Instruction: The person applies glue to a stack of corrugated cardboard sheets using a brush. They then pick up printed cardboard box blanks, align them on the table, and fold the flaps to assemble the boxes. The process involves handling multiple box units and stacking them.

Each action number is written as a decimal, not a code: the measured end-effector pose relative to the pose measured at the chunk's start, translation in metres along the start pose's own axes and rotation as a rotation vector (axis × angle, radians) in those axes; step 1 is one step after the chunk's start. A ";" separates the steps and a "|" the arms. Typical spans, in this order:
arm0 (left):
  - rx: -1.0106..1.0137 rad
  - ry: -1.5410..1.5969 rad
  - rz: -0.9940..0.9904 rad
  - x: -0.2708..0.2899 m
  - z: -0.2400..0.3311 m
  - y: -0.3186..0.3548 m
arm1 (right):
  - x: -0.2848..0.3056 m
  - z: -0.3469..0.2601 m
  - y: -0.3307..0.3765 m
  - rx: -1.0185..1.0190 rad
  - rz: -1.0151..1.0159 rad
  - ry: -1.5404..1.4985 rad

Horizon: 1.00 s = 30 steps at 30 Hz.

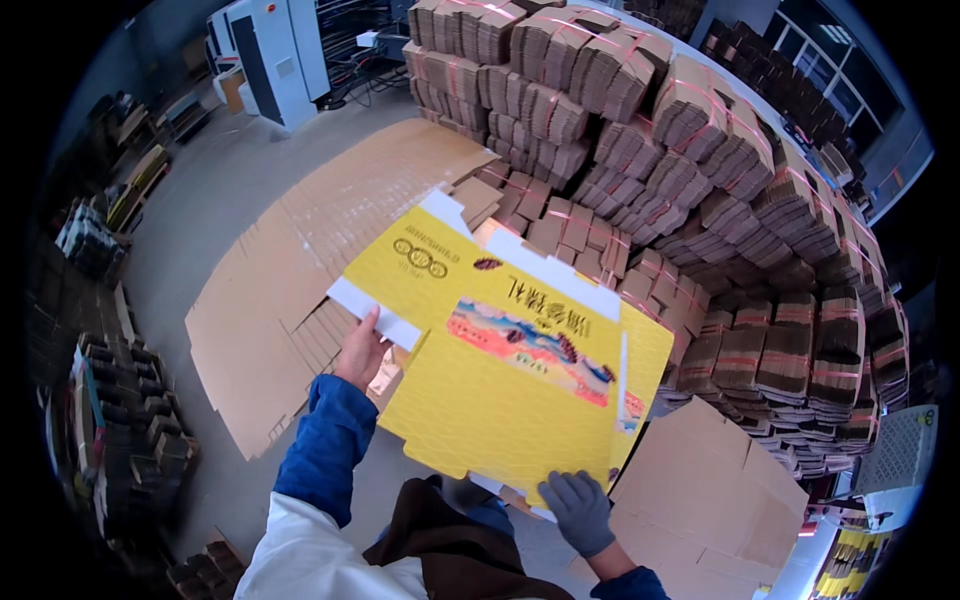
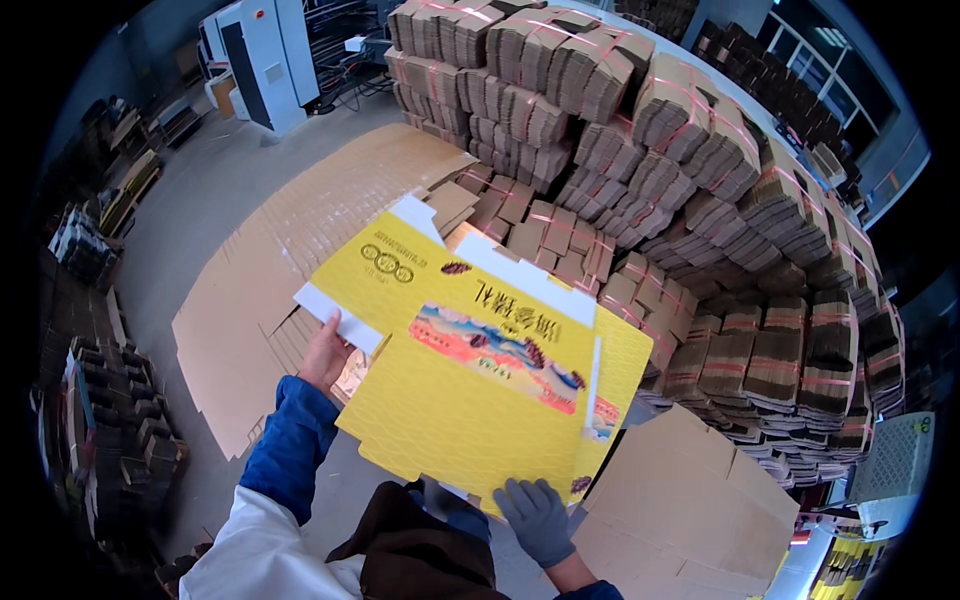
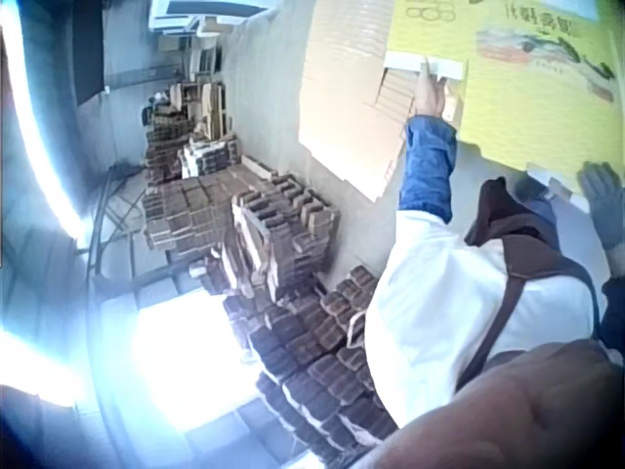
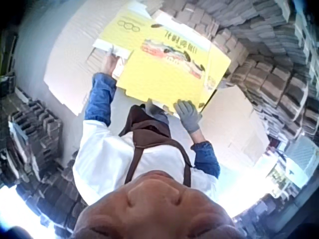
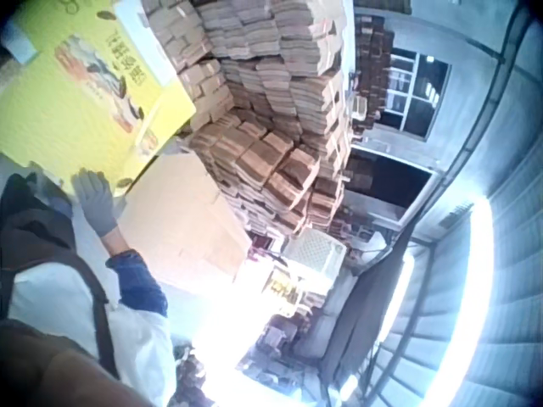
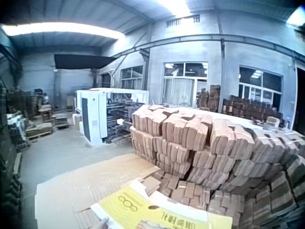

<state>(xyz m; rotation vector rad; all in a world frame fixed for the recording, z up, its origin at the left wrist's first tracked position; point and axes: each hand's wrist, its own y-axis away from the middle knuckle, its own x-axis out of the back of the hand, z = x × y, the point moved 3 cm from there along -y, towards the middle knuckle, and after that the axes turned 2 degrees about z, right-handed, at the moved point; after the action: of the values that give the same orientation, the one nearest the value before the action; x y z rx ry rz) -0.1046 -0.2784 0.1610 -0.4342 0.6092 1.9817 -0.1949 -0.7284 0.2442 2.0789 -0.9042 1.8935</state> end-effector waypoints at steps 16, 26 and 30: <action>-0.908 -1.676 -0.555 0.078 0.010 0.033 | -0.192 -0.167 -0.089 0.053 -0.105 -0.071; -0.650 -1.983 -0.712 0.131 -0.007 -0.039 | -0.221 -0.168 -0.133 -0.088 -0.066 -0.178; -0.341 -2.115 -0.635 0.138 -0.030 -0.019 | -0.185 -0.106 -0.070 -0.436 -0.099 -0.383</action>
<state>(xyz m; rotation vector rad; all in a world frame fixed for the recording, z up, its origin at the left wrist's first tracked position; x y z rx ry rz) -0.1496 -0.1906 0.0578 1.1183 -1.0711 0.9660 -0.2451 -0.5607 0.1041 2.1796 -1.1440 1.1333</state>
